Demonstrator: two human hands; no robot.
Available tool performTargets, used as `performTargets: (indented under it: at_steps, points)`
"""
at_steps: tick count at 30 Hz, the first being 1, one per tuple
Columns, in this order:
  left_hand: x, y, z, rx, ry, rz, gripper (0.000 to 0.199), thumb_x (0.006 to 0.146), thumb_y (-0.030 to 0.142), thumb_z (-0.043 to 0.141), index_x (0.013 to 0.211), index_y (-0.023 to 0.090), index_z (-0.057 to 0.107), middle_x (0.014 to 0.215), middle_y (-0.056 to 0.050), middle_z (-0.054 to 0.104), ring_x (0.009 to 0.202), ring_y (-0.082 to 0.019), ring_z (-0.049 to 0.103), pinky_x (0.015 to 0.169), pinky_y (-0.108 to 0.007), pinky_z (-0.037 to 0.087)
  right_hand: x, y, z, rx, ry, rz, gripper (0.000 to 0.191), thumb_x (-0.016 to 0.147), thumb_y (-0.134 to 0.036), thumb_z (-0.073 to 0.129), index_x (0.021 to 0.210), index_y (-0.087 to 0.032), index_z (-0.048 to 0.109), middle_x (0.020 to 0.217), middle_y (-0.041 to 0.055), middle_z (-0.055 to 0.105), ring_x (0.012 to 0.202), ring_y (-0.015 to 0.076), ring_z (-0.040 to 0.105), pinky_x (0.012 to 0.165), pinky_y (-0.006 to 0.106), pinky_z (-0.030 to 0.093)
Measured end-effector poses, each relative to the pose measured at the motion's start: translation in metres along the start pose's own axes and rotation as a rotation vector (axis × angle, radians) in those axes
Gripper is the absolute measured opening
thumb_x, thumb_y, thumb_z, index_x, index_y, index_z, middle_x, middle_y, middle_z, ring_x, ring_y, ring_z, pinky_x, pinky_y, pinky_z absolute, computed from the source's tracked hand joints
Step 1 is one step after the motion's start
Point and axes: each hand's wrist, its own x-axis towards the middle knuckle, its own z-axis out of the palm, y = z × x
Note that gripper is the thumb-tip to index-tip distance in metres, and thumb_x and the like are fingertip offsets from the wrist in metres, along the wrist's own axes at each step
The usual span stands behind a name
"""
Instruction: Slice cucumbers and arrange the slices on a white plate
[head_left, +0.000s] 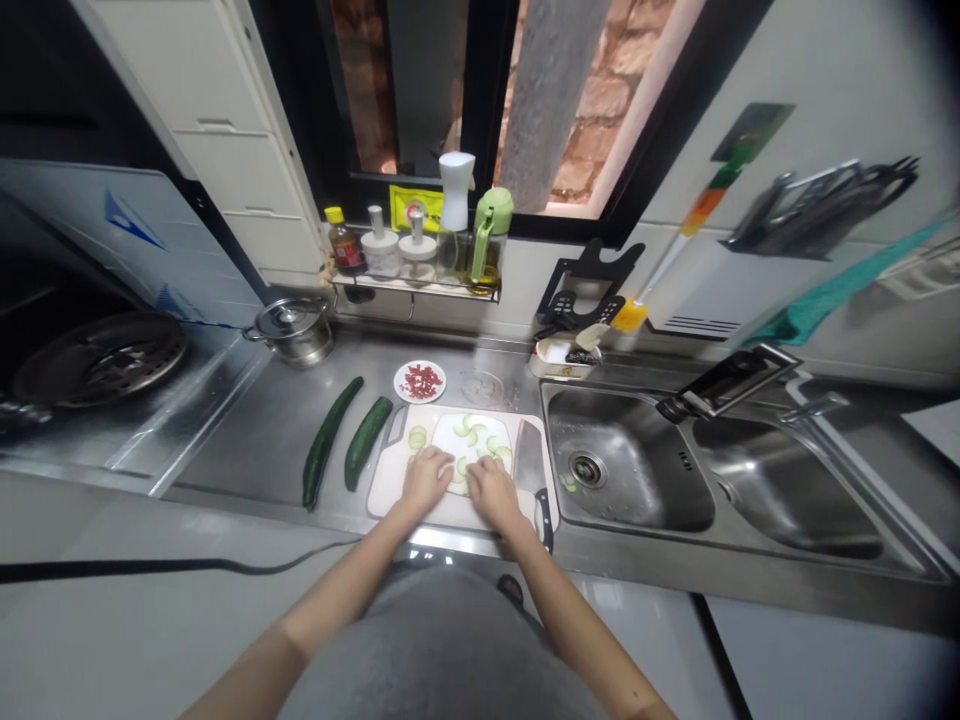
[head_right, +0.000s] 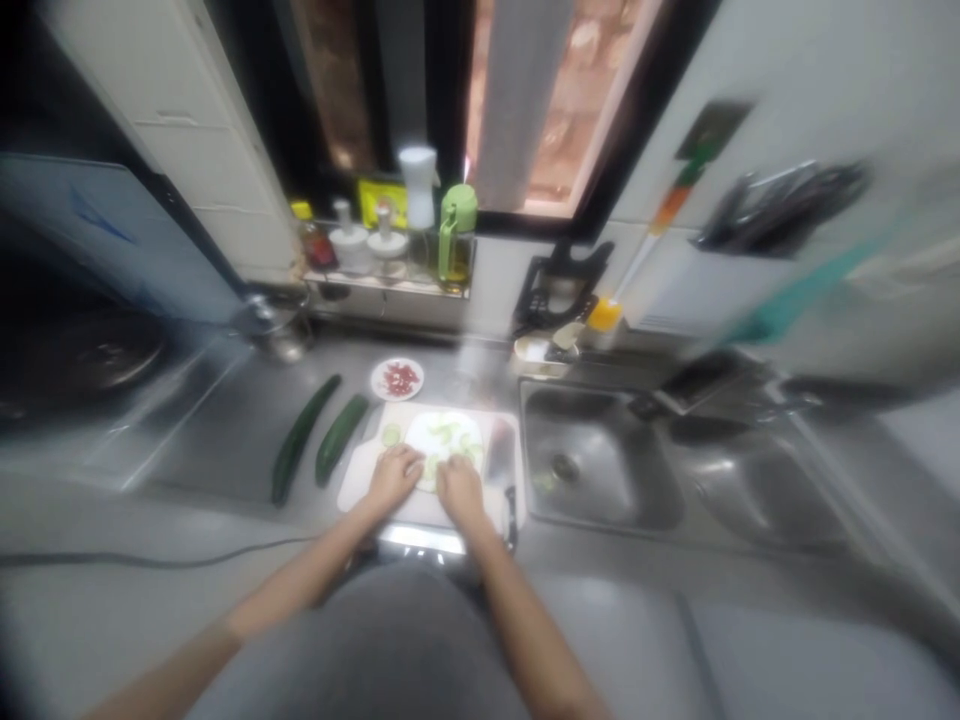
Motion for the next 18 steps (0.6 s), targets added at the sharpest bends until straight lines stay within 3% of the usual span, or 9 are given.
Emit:
performTargets:
  at_steps: [11, 18]
  points:
    - [0.013, -0.036, -0.027, 0.069, 0.119, -0.437, 0.029, 0.084, 0.030, 0.052, 0.108, 0.023, 0.066, 0.109, -0.008, 0.065, 0.105, -0.025, 0.055, 0.091, -0.036, 0.037, -0.010, 0.013, -0.013, 0.236, 0.255, 0.011, 0.028, 0.091, -0.019, 0.041, 0.097, -0.018, 0.068, 0.094, 0.0083, 0.063, 0.093, 0.0206, 0.053, 0.083, 0.031, 0.042]
    - [0.023, -0.046, -0.021, 0.162, 0.120, -0.542, 0.036, 0.082, 0.040, 0.052, 0.112, 0.023, 0.062, 0.113, -0.011, 0.064, 0.108, -0.030, 0.054, 0.091, -0.044, 0.035, -0.024, 0.018, -0.015, 0.278, 0.313, 0.024, 0.030, 0.092, -0.022, 0.039, 0.095, -0.017, 0.068, 0.090, 0.0077, 0.065, 0.090, 0.0206, 0.054, 0.085, 0.033, 0.042]
